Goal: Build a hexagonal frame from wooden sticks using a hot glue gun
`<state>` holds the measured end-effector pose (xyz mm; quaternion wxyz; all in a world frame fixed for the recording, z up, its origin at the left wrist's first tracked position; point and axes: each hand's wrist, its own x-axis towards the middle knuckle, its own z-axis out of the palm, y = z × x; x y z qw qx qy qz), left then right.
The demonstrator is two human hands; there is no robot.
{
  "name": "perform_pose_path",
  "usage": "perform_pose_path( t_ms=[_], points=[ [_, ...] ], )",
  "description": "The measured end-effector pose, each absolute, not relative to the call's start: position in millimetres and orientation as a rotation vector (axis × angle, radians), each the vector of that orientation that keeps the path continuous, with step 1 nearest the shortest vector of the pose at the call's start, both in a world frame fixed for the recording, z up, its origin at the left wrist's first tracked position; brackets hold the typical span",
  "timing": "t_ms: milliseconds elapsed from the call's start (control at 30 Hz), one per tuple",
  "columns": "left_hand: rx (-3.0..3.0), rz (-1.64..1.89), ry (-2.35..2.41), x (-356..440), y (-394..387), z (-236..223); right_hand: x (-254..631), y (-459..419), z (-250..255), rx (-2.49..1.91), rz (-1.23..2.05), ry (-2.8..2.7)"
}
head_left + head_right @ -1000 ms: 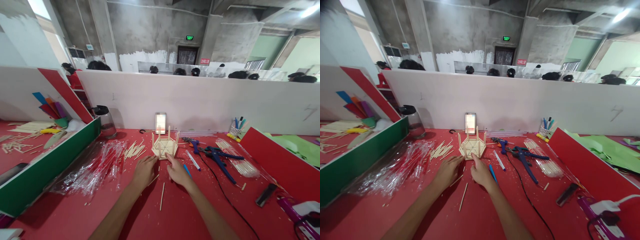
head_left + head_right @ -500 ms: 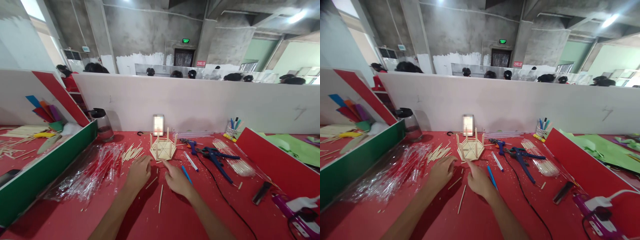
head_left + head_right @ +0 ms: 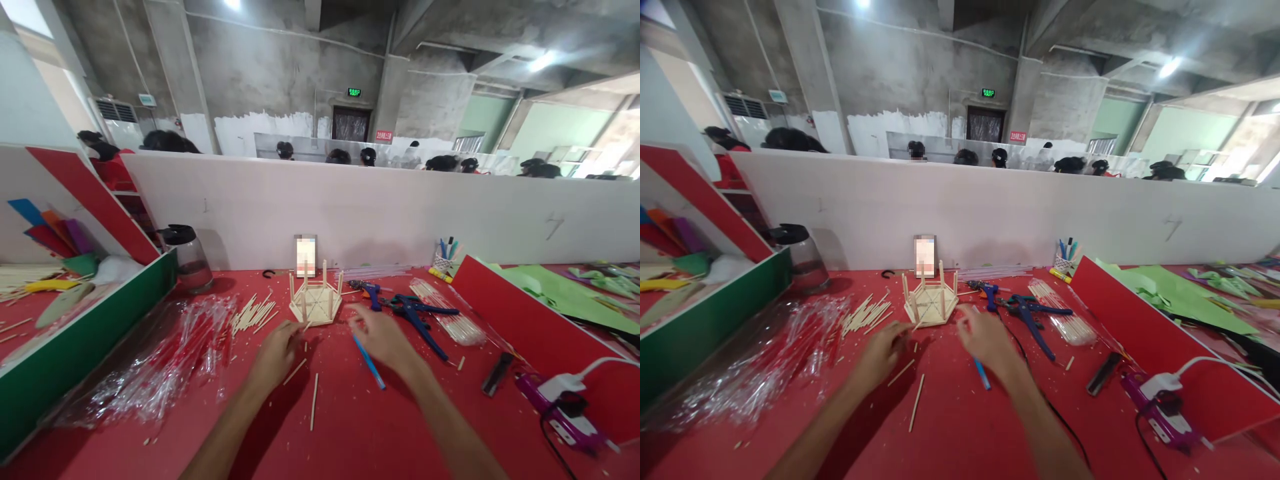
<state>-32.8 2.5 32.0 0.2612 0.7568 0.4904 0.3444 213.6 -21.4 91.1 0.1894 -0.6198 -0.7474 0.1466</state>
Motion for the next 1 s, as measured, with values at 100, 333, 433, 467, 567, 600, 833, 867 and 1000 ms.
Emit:
perform_pose_path(
  t_ms=[100, 333, 433, 467, 567, 600, 833, 867, 1000],
  points=[
    [1.848, 0.96, 1.219, -25.4, -0.2, 29.9, 279.2, -9.9, 96.1, -2.085, 0.007, -2.031],
    [1.478, 0.968, 0.989, -14.9, -1.7, 31.3, 357.4, -8.5, 59.8, -2.431, -0.278, -2.176],
    [1.464, 0.978, 0.969, -15.0, -0.2, 30.5, 358.8, -9.0, 56.5, -2.4, -0.373, -2.2],
    [1.458, 0.982, 0.963, -15.0, 0.1, 30.4, 358.0, -9.6, 58.4, -2.387, -0.388, -2.195],
    [1.447, 0.985, 0.955, -14.9, 0.0, 31.1, 349.9, -15.8, 70.7, -2.293, -0.379, -2.16],
    [1.449, 0.984, 0.954, -14.7, -0.4, 31.8, 344.1, -19.7, 76.1, -2.235, -0.34, -2.141],
    [1.427, 1.026, 0.965, -13.4, -4.3, 38.6, 254.6, -50.8, 104.0, -1.699, 0.377, -2.158],
    [1.433, 1.031, 0.972, -13.6, -4.6, 39.5, 239.9, -52.5, 104.6, -1.646, 0.466, -2.172],
    [1.481, 1.068, 0.984, -16.4, -4.6, 43.2, 196.3, -51.8, 100.0, -1.455, 0.718, -2.181]
  ],
)
